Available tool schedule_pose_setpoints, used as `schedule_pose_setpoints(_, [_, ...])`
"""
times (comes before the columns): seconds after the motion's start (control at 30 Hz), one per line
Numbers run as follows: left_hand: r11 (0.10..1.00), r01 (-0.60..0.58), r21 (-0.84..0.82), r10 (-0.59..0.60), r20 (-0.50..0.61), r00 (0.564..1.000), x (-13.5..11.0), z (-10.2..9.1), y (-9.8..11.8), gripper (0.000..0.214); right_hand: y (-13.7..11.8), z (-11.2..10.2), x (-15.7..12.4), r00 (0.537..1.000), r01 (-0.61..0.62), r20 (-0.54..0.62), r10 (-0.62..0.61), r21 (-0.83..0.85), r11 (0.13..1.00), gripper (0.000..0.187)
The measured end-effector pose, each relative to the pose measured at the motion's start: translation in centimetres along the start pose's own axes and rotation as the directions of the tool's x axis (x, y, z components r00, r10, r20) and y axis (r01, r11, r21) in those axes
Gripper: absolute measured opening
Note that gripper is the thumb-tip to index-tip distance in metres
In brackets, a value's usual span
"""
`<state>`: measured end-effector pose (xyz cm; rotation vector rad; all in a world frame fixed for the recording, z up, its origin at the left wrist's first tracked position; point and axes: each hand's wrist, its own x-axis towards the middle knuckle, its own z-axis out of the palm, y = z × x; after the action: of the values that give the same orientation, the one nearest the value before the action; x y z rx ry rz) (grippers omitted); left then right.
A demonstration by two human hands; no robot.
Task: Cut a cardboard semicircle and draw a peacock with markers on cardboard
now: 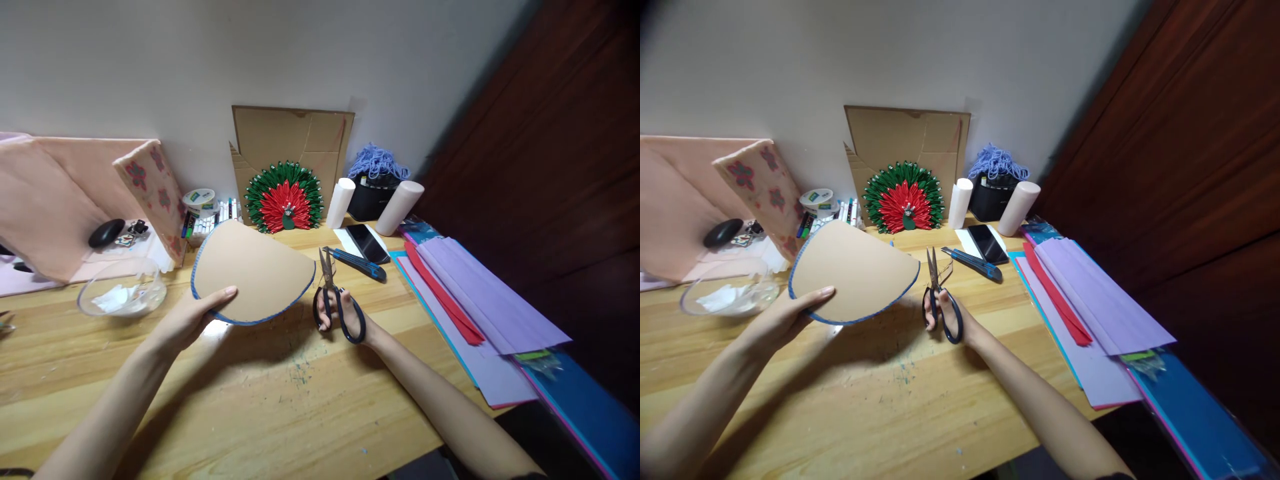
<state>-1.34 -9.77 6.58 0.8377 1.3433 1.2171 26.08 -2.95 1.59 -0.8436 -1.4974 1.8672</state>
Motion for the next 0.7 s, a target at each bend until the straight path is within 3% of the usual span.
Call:
schedule_pose_setpoints(0.13, [0.991,0.122,0.054,-0.128,0.138,0.982,0.0,-1.1,0.1,0.062,-0.2,0.0,0.7,0.998,0.014,-0.07,-0.01,0.055,0.998,0.048])
schedule_pose_setpoints(0.3, [0.97,0.182,0.162,-0.227,0.323,0.919,-0.3,-0.8,-0.1,0.066,-0.4,0.0,0.5,0.993,0.077,0.091,-0.075,-0.01,0.997,0.023])
schedule_pose_setpoints(0.4, [0.969,0.165,0.182,-0.214,0.294,0.931,-0.2,-0.2,0.1,0.062,0.1,0.1,0.3,0.993,0.028,0.117,-0.031,0.027,0.999,0.021])
schedule_pose_setpoints(0.57, [0.975,0.134,0.176,-0.164,0.167,0.972,0.2,0.7,-0.3,0.054,1.2,0.6,0.5,0.992,-0.128,0.028,0.125,0.154,0.98,0.026])
schedule_pose_setpoints(0.7, [0.982,0.126,0.142,-0.134,0.052,0.99,0.4,1.4,-1.1,0.051,1.1,1.5,0.3,0.983,-0.172,-0.026,0.183,0.243,0.955,0.03])
